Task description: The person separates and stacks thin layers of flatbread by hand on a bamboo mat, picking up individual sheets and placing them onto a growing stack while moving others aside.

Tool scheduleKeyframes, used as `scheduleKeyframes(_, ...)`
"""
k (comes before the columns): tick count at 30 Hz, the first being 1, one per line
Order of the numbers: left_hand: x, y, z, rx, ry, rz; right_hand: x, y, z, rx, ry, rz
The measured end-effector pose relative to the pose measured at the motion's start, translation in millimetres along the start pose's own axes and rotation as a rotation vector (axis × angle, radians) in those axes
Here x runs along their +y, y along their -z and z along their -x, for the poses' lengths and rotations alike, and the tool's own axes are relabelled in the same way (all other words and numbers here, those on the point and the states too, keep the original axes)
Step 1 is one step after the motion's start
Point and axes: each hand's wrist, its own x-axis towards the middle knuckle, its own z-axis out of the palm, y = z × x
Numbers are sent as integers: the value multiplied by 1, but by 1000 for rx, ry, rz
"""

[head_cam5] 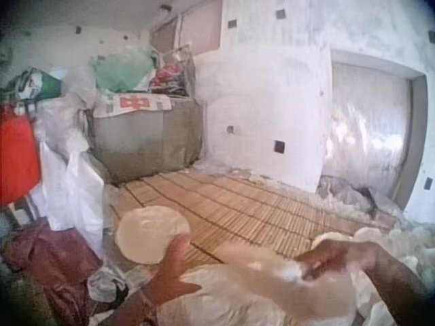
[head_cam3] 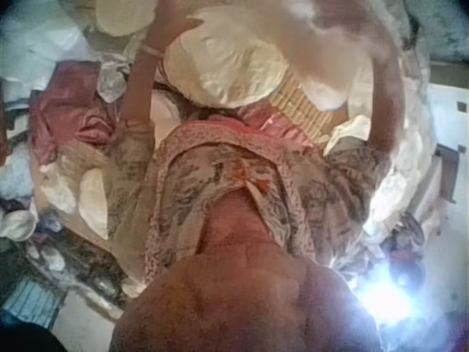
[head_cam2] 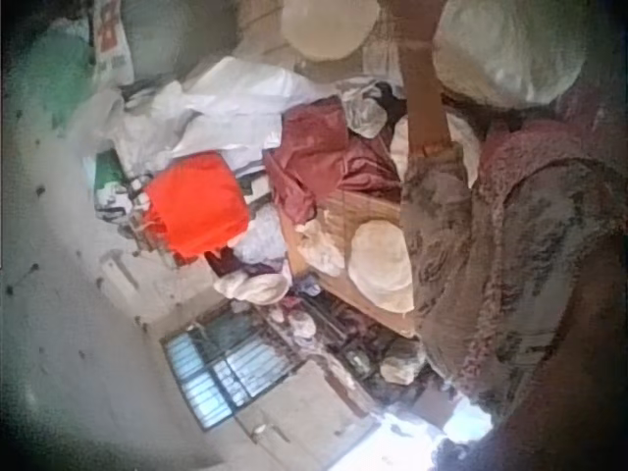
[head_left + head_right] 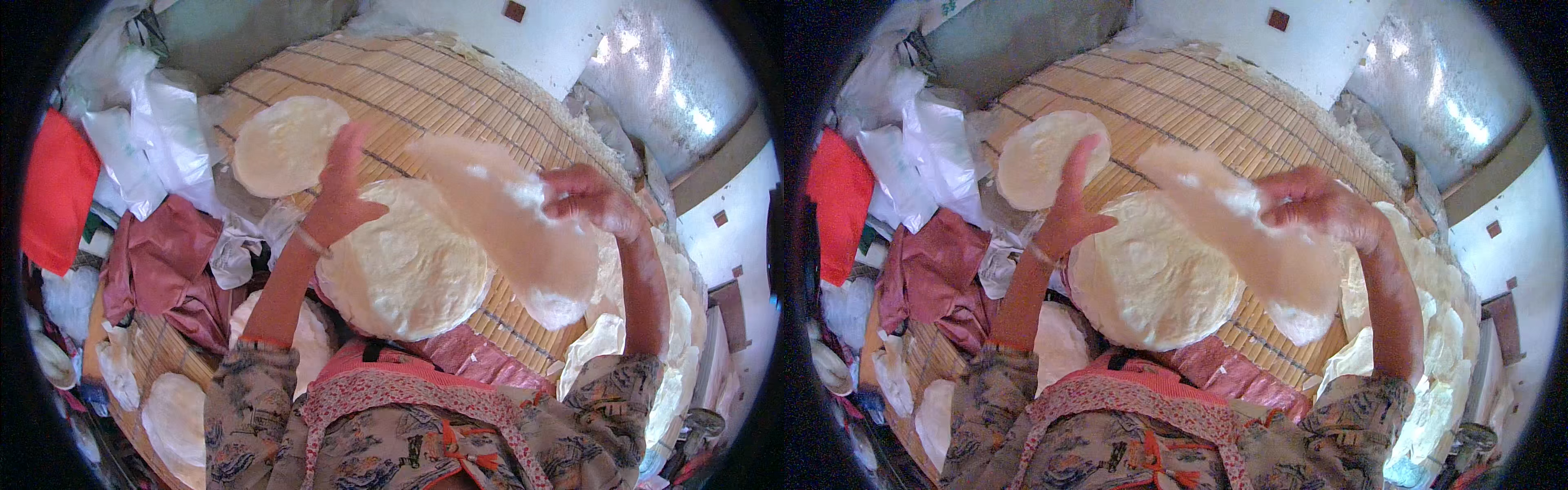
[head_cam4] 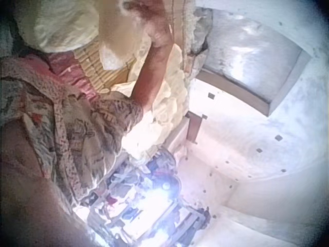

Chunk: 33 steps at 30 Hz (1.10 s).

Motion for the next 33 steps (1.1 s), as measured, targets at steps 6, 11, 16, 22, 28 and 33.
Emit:
scheduleKeyframes(6, 24, -27, 42, -759, 666, 802, 5, -38, 36, -199, 189, -41)
scheduleKeyframes(11, 23, -65, 49, -561, 574, 713, 93, -38, 35, -55, -47, -123)
scheduleKeyframes(16, 22, -39, -79, -390, 192, 85, 119, 59, 1, 342, -48, -69)
scheduleKeyframes(22, 45, -18, -189, 77, -93, -160, 85, 143, -35, 773, 385, 114)
scheduleKeyframes(28, -43, -75, -177, 239, -404, -756, 192, 110, -94, 1081, 593, 641)
scheduleKeyframes(33, -222, -199, -74, -172, -71, -972, 391, -42, -136, 648, -263, 828)
